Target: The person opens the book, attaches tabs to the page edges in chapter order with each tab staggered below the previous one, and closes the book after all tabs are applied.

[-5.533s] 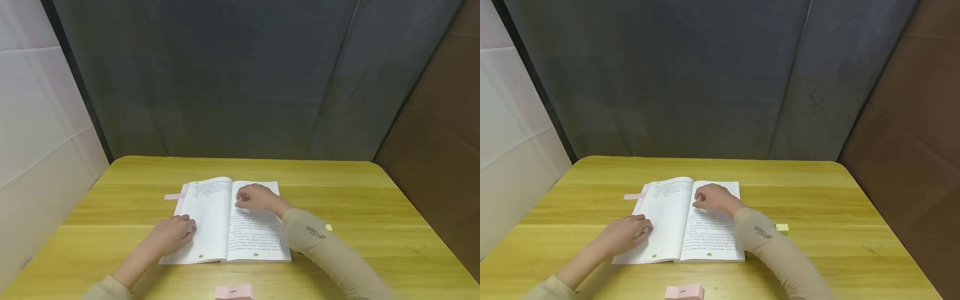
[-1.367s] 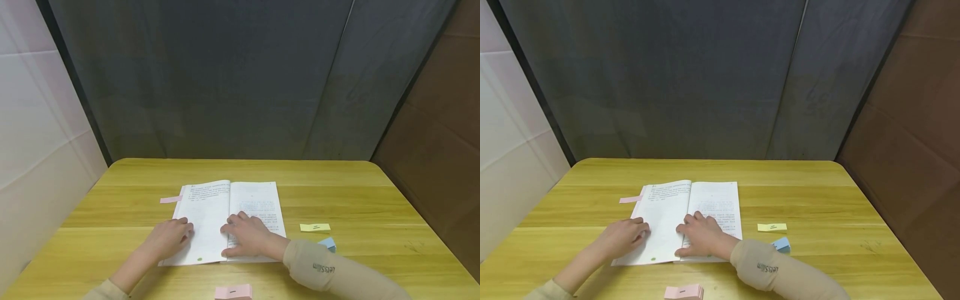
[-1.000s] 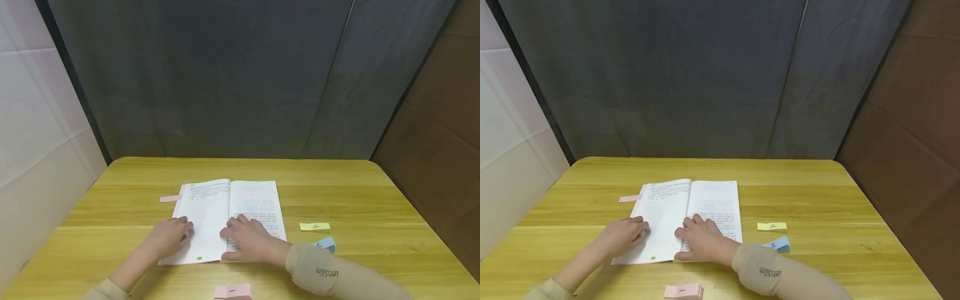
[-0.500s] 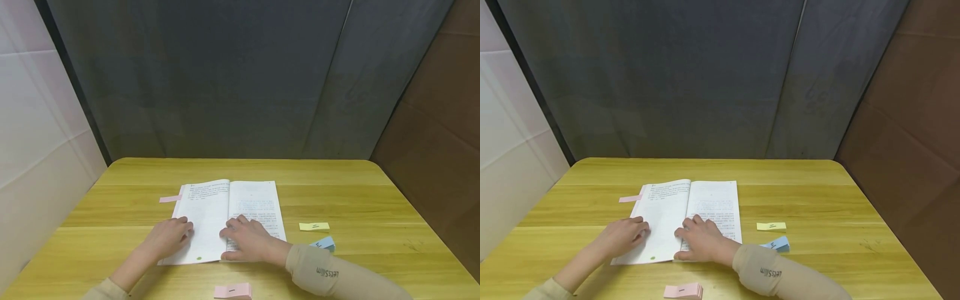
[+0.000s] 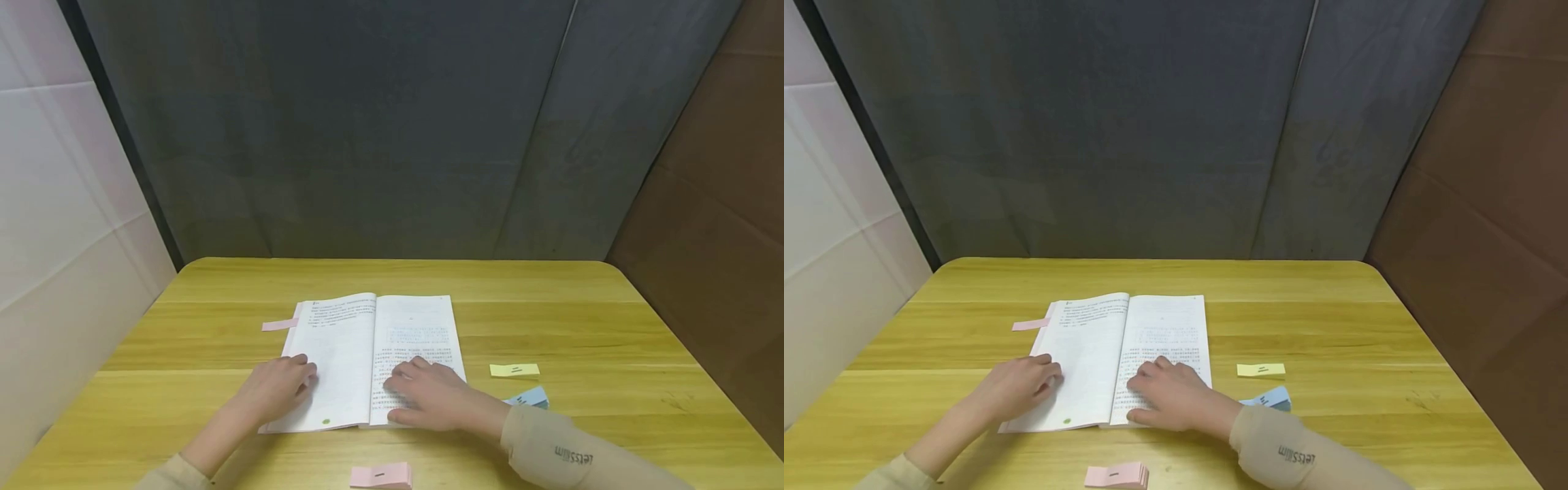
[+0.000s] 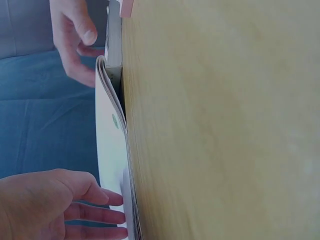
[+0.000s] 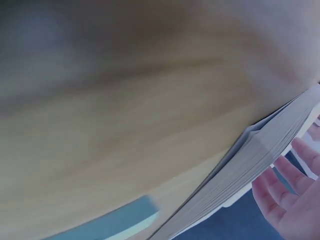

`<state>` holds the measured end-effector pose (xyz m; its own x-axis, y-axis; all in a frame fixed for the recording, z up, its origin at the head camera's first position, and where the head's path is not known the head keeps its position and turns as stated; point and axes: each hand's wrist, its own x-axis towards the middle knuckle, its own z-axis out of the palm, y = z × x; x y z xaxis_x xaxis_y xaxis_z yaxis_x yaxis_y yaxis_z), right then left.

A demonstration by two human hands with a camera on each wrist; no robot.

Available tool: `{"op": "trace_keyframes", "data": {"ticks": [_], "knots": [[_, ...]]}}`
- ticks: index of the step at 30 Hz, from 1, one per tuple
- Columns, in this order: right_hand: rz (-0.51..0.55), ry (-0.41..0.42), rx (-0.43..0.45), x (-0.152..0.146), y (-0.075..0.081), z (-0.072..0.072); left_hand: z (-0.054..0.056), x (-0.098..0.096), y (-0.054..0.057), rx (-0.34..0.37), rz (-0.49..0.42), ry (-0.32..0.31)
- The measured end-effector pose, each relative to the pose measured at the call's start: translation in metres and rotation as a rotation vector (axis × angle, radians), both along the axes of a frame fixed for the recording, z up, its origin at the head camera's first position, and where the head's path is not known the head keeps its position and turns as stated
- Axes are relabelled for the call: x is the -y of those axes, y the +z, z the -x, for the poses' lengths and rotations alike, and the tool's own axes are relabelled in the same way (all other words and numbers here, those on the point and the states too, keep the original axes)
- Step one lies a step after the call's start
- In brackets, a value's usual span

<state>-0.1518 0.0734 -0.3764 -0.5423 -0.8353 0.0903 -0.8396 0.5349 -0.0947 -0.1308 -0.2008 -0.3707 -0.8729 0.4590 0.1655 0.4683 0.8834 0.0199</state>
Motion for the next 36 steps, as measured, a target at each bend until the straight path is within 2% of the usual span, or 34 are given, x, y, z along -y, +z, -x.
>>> {"op": "trace_keyframes", "data": {"ticks": [9,11,15,18,23,28,36], "knots": [[0.066,0.028,-0.035,-0.031,-0.006,-0.006,-0.001,-0.003,0.001,0.015,0.017,0.022],[0.088,0.031,-0.058,-0.037,-0.008,-0.007,-0.001,-0.005,0.001,-0.016,0.019,0.031],[0.144,0.020,-0.101,-0.049,-0.011,-0.006,0.000,-0.009,0.002,-0.124,0.011,0.022],[0.187,-0.012,-0.101,-0.060,-0.010,-0.006,0.003,-0.017,0.006,-0.175,-0.017,-0.005],[0.207,-0.097,-0.117,-0.080,-0.006,-0.005,0.010,-0.036,0.017,-0.202,-0.056,-0.069],[0.217,-0.152,-0.165,-0.100,-0.007,0.001,0.014,-0.055,0.025,-0.216,-0.049,-0.122],[0.277,-0.198,-0.215,-0.126,-0.005,0.007,0.021,-0.082,0.031,-0.236,-0.029,-0.204]]}}
